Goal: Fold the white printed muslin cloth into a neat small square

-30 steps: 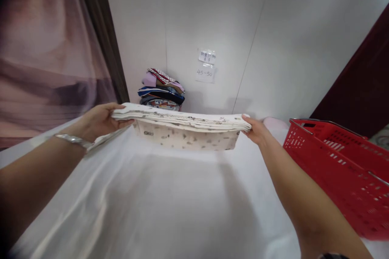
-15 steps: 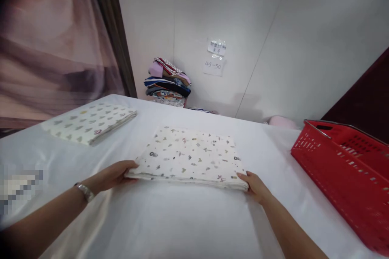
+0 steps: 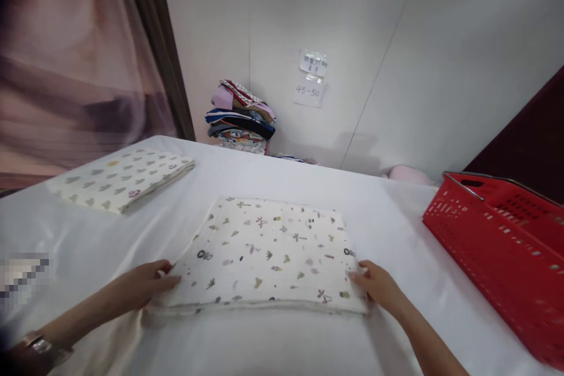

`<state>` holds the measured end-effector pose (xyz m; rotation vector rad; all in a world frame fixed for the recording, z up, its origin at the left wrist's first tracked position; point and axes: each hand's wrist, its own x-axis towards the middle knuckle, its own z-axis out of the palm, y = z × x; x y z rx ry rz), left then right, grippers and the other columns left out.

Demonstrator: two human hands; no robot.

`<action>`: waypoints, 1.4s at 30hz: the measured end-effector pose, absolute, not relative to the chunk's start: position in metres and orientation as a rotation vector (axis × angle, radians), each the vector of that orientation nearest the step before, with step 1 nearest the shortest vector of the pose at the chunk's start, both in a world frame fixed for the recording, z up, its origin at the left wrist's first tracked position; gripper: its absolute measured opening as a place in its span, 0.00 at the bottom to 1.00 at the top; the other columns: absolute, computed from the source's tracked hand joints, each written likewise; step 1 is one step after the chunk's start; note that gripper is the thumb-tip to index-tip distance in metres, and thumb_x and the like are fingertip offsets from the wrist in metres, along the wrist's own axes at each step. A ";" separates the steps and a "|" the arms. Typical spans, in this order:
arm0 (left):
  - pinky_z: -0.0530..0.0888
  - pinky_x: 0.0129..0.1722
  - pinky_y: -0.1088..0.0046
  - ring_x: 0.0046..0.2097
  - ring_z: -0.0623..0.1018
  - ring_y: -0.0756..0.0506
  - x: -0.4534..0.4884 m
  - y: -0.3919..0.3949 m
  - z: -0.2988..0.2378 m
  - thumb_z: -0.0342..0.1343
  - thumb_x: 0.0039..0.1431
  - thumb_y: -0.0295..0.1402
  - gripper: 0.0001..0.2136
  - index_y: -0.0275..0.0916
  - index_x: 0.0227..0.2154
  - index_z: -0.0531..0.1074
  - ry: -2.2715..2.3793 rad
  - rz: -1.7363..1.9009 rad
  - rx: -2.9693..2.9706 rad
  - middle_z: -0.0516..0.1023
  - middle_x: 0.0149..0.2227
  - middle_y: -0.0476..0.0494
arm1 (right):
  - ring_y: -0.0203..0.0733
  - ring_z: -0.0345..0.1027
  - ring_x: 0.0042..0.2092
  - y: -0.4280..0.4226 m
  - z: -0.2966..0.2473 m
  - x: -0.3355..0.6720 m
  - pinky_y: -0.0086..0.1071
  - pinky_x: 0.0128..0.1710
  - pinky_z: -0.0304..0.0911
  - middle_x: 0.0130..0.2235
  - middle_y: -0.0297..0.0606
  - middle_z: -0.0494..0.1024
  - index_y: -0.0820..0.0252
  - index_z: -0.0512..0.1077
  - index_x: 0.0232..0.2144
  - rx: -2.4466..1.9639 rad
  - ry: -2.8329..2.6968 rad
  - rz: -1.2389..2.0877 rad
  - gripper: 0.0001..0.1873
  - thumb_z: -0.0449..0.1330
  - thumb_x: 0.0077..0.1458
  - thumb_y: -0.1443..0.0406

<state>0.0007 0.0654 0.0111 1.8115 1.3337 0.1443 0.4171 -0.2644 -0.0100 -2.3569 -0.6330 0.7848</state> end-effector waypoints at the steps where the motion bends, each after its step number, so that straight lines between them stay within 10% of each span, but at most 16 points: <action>1: 0.69 0.22 0.67 0.24 0.76 0.39 0.007 0.075 0.015 0.59 0.36 0.51 0.21 0.39 0.28 0.74 1.357 0.100 1.939 0.78 0.25 0.41 | 0.45 0.70 0.31 -0.255 -0.009 0.427 0.34 0.29 0.63 0.31 0.40 0.77 0.61 0.70 0.44 -2.426 -0.701 0.649 0.27 0.60 0.44 0.51; 11: 0.69 0.42 0.61 0.47 0.73 0.35 0.118 0.140 0.027 0.41 0.53 0.52 0.31 0.33 0.52 0.63 1.499 0.170 2.282 0.73 0.49 0.32 | 0.43 0.69 0.41 -0.132 -0.011 0.494 0.32 0.38 0.63 0.42 0.44 0.75 0.64 0.70 0.46 -2.369 -0.589 0.422 0.22 0.55 0.51 0.58; 19: 0.68 0.44 0.59 0.50 0.71 0.34 0.148 0.161 0.011 0.42 0.53 0.52 0.30 0.34 0.50 0.65 1.577 0.102 2.337 0.70 0.49 0.29 | 0.44 0.71 0.39 -0.116 -0.018 0.508 0.31 0.31 0.65 0.42 0.47 0.76 0.64 0.69 0.48 -2.250 -0.477 0.506 0.27 0.60 0.46 0.57; 31: 0.67 0.47 0.59 0.50 0.69 0.35 0.142 0.156 -0.012 0.40 0.58 0.48 0.26 0.32 0.49 0.63 1.520 0.331 2.556 0.69 0.49 0.31 | 0.46 0.68 0.45 -0.116 -0.031 0.499 0.37 0.47 0.62 0.41 0.42 0.75 0.62 0.71 0.46 -2.294 -0.598 0.254 0.21 0.57 0.50 0.60; 42: 0.68 0.47 0.68 0.48 0.73 0.43 0.165 0.094 0.028 0.48 0.54 0.52 0.24 0.41 0.47 0.69 0.657 0.140 2.630 0.74 0.48 0.44 | 0.44 0.59 0.56 -0.094 -0.032 0.441 0.41 0.56 0.55 0.55 0.40 0.68 0.55 0.67 0.52 -2.074 -1.776 -0.030 0.21 0.47 0.59 0.60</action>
